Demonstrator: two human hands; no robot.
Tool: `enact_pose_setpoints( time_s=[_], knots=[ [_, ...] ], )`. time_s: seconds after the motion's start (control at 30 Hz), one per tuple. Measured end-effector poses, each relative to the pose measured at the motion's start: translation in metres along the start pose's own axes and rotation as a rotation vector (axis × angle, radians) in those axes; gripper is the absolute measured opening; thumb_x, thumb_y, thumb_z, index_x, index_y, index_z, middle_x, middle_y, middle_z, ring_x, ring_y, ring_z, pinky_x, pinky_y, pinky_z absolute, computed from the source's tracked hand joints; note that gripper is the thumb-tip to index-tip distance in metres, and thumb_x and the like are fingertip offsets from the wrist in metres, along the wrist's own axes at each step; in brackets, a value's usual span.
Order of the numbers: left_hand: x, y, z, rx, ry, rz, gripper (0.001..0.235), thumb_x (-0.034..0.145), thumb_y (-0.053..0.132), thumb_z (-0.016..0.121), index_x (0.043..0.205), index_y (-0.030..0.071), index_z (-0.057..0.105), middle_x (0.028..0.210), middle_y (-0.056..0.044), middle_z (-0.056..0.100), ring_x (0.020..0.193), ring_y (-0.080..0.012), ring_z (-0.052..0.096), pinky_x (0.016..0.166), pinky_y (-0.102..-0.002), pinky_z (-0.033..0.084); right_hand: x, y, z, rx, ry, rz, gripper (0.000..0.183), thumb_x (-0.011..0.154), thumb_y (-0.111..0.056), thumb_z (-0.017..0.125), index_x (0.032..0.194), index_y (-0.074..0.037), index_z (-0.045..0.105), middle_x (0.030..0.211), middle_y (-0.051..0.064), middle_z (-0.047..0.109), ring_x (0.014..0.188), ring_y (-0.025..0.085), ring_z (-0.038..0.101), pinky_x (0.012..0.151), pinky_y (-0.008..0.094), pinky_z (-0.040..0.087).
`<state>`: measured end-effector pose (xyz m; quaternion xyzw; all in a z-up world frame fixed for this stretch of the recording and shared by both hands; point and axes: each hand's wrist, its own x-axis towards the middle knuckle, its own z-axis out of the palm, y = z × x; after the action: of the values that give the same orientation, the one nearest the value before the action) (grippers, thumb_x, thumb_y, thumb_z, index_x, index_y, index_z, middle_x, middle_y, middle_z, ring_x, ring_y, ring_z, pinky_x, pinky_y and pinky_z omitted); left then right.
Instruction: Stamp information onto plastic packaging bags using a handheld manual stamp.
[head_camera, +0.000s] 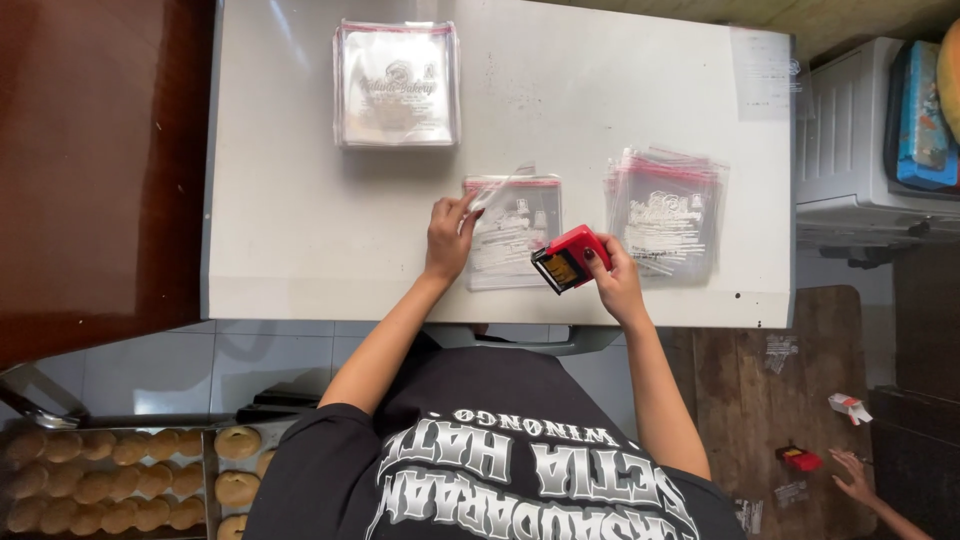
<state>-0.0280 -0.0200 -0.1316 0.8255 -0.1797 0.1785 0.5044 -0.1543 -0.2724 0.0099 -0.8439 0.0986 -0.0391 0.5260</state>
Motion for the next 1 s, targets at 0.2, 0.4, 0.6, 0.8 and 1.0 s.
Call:
enact_pose_setpoints(
  time_s=[0.2,0.4,0.6,0.8,1.0],
  knots=[
    [0.011,0.026,-0.006,-0.109,0.106,-0.368,0.02,0.079,0.018,0.089,0.082,0.02,0.069,0.07,0.006,0.074,0.061,-0.0118,0.069,0.063,-0.027,0.053,0.002,0.003,0.002,0.046,0.015,0.01,0.026,0.103,-0.03,0.066,0.12,-0.011,0.071,0.085,0.011,0.07,0.083,0.015,0.061,0.082,0.036,0.052],
    [0.003,0.006,0.002,0.068,0.128,-0.181,0.012,0.081,0.026,0.089,0.085,0.027,0.078,0.08,0.01,0.063,0.077,-0.0106,0.059,0.075,-0.026,0.05,-0.002,0.004,0.004,0.009,-0.003,0.018,0.027,0.102,-0.03,0.067,0.122,-0.012,0.07,0.083,0.012,0.069,0.082,0.016,0.062,0.08,0.038,0.052],
    [0.003,0.017,0.006,0.173,0.157,0.034,0.036,0.093,0.017,0.078,0.127,0.011,0.073,0.08,-0.007,0.055,0.074,-0.0252,0.059,0.071,-0.036,0.052,-0.001,-0.002,0.004,-0.046,-0.012,-0.034,0.027,0.101,-0.03,0.068,0.121,-0.012,0.07,0.081,0.014,0.068,0.078,0.02,0.063,0.078,0.038,0.052],
    [0.003,0.023,0.0,0.072,0.118,-0.078,0.015,0.086,0.02,0.085,0.09,0.017,0.07,0.073,0.005,0.062,0.065,-0.0145,0.064,0.06,-0.025,0.054,-0.002,0.003,0.004,-0.065,-0.019,-0.06,0.027,0.1,-0.029,0.069,0.121,-0.012,0.07,0.082,0.016,0.069,0.077,0.024,0.065,0.079,0.04,0.052],
    [0.009,0.055,-0.005,-0.013,0.198,-0.103,0.023,0.077,0.025,0.092,0.077,0.019,0.07,0.084,0.006,0.049,0.078,-0.0168,0.054,0.073,-0.029,0.05,-0.003,0.004,-0.001,-0.068,-0.004,-0.045,0.027,0.099,-0.03,0.07,0.12,-0.012,0.07,0.078,0.014,0.068,0.074,0.021,0.062,0.077,0.038,0.051]
  ],
)
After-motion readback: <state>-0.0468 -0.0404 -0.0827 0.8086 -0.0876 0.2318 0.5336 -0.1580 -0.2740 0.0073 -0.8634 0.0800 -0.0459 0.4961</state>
